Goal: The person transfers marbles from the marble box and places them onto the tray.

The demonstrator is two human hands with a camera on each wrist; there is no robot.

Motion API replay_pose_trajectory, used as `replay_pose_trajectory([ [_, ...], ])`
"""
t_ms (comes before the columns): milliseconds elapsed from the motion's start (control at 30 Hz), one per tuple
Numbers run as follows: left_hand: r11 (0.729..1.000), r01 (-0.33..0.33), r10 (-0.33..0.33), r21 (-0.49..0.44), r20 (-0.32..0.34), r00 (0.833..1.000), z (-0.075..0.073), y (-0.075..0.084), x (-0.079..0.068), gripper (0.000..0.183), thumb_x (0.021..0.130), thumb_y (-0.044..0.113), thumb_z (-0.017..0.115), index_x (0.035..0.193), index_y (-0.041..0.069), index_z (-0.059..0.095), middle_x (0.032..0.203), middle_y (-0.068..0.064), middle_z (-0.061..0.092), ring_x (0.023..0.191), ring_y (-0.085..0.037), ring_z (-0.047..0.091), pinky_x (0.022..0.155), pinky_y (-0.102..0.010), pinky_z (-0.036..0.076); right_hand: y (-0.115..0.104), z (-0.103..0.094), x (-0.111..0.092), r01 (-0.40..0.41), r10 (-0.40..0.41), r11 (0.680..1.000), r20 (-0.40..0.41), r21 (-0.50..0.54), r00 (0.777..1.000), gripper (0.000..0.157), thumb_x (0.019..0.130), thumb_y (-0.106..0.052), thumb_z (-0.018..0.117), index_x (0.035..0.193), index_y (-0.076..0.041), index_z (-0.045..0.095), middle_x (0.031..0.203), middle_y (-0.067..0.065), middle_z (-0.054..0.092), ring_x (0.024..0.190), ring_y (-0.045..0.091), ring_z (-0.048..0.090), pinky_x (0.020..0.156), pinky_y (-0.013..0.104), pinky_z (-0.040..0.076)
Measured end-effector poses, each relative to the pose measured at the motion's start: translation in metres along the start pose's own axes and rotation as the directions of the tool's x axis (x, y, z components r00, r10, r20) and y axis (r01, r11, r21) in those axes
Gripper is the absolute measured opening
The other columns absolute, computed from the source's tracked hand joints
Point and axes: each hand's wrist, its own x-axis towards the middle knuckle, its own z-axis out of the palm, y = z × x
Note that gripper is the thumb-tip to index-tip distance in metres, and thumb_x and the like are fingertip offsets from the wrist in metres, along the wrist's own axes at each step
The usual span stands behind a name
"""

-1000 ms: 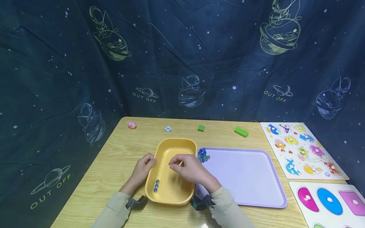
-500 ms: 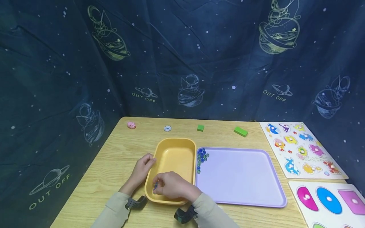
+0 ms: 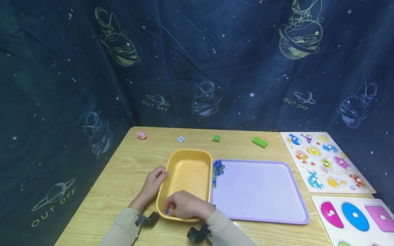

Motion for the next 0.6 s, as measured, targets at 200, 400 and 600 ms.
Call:
replay_pose_trajectory([
  [200,1.0,0.004,-0.003,0.013,-0.03,1.0,0.004,-0.025,0.005,0.02,0.091,0.017,0.054,0.073,0.009,0.051,0.071,-0.002,0.045,0.065,-0.012,0.045,0.056,-0.021,0.036,-0.002,-0.001,-0.002,-0.06,0.059,0.998,0.045,0.027,0.997,0.012,0.085,-0.01,0.06,0.088,-0.02,0.067,0.07,-0.017,0.058,0.065,-0.006,0.053,0.062,0.012,0.043],
  [400,1.0,0.03,-0.03,0.009,-0.03,0.999,0.004,-0.023,0.005,0.019,0.091,0.018,0.054,0.073,0.01,0.052,0.07,-0.001,0.043,0.064,-0.012,0.044,0.056,-0.021,0.036,-0.004,-0.002,-0.003,-0.118,0.117,0.993,0.058,0.019,0.991,0.018,0.083,-0.005,0.061,0.079,-0.022,0.066,0.066,-0.018,0.057,0.063,-0.004,0.053,0.063,0.012,0.043],
  [600,1.0,-0.02,0.02,0.002,-0.002,1.0,0.0,0.001,-0.001,0.018,0.091,0.01,0.052,0.073,0.005,0.05,0.069,-0.002,0.042,0.063,-0.011,0.043,0.054,-0.022,0.035,-0.002,-0.002,-0.004,-0.116,0.117,0.993,0.047,-0.021,0.992,0.018,0.083,-0.007,0.061,0.075,-0.023,0.064,0.064,-0.018,0.056,0.061,-0.005,0.049,0.061,0.012,0.042],
])
